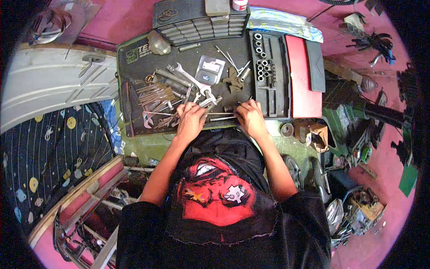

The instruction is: The person is sorting and organizing various wrenches and mechanical components on a workbench.

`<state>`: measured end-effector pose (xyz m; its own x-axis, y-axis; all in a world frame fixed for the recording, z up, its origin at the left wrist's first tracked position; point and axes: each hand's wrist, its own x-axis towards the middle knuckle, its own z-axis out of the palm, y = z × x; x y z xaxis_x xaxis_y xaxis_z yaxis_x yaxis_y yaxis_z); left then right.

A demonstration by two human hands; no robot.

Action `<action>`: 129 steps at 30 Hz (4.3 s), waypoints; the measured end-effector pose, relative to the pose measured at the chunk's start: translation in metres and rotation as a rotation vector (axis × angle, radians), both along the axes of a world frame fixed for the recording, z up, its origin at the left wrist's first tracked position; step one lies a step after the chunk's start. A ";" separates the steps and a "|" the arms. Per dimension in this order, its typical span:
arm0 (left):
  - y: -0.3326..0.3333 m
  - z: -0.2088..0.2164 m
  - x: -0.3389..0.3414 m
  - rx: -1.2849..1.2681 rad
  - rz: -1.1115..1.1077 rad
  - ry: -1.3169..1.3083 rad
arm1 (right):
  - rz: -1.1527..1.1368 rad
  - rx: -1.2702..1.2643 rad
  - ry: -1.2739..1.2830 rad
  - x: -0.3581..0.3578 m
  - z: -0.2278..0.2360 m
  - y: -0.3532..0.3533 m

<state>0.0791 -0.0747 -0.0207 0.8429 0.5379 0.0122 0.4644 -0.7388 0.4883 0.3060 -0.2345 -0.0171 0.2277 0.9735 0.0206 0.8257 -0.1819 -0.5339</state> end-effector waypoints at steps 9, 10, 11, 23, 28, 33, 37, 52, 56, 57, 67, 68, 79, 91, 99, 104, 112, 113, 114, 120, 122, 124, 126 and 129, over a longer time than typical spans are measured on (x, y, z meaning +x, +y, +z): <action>-0.002 0.003 0.002 -0.119 0.014 -0.123 | -0.185 -0.066 -0.050 -0.026 0.024 -0.034; -0.007 -0.001 0.002 -0.139 0.023 -0.121 | -0.194 -0.060 -0.077 -0.027 0.025 -0.039; -0.012 -0.004 0.001 -0.146 0.009 -0.132 | -0.202 -0.051 -0.104 -0.029 0.025 -0.044; -0.071 -0.006 0.028 -0.215 -0.071 -0.180 | -0.399 -0.041 -0.150 -0.017 0.028 -0.111; -0.088 0.001 0.065 -0.172 -0.078 -0.110 | -0.388 0.001 -0.137 0.023 0.008 -0.133; -0.123 -0.001 0.132 -0.120 -0.150 -0.122 | -0.402 0.069 -0.150 0.096 -0.001 -0.161; -0.147 -0.005 0.196 -0.069 -0.251 -0.109 | -0.439 0.078 -0.187 0.159 -0.005 -0.186; -0.174 -0.034 0.312 0.104 -0.286 -0.049 | -0.496 0.130 -0.120 0.262 -0.040 -0.216; -0.179 -0.037 0.309 0.092 -0.222 -0.057 | -0.531 0.135 -0.131 0.259 -0.044 -0.218; -0.179 -0.038 0.308 0.076 -0.207 -0.063 | -0.530 0.134 -0.129 0.258 -0.045 -0.218; -0.176 -0.039 0.311 0.040 -0.126 -0.077 | -0.569 0.143 -0.126 0.256 -0.046 -0.206; -0.176 -0.040 0.312 0.045 -0.122 -0.080 | -0.592 0.138 -0.132 0.255 -0.045 -0.206; -0.165 -0.045 0.326 0.071 -0.064 -0.102 | -0.675 0.094 -0.163 0.263 -0.051 -0.183; -0.154 -0.047 0.345 0.076 0.021 -0.134 | -0.708 0.167 -0.175 0.277 -0.058 -0.166; -0.152 -0.047 0.344 0.024 0.043 -0.153 | -0.684 0.161 -0.173 0.281 -0.057 -0.166; -0.148 -0.024 0.311 0.000 -0.056 -0.128 | -0.756 0.272 -0.244 0.266 -0.059 -0.179; -0.098 0.016 0.144 -0.008 -0.039 -0.029 | -0.546 0.222 -0.258 0.198 -0.039 -0.181; -0.088 0.016 0.121 -0.016 0.016 -0.016 | -0.490 0.218 -0.262 0.189 -0.034 -0.173; -0.078 0.018 0.099 0.002 0.096 -0.020 | -0.454 0.240 -0.206 0.178 -0.029 -0.161; -0.027 -0.003 -0.032 0.066 0.529 -0.017 | -0.299 0.180 -0.150 0.094 0.000 -0.070; -0.014 -0.010 -0.068 0.099 0.675 -0.037 | -0.261 0.180 -0.135 0.057 0.008 -0.032; -0.002 -0.016 -0.097 0.154 0.707 -0.039 | -0.139 0.168 -0.120 0.022 0.007 0.005; 0.010 -0.018 -0.122 0.202 0.751 -0.040 | 0.018 0.074 -0.087 -0.014 0.010 0.043; 0.030 -0.025 -0.151 0.190 0.750 -0.035 | 0.209 0.020 -0.055 -0.068 -0.002 0.089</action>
<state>-0.0716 -0.0449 -0.0453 0.2510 0.9508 0.1817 0.8603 -0.3051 0.4084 0.2378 -0.1453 -0.0190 0.0189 0.9987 0.0475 0.8723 0.0068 -0.4890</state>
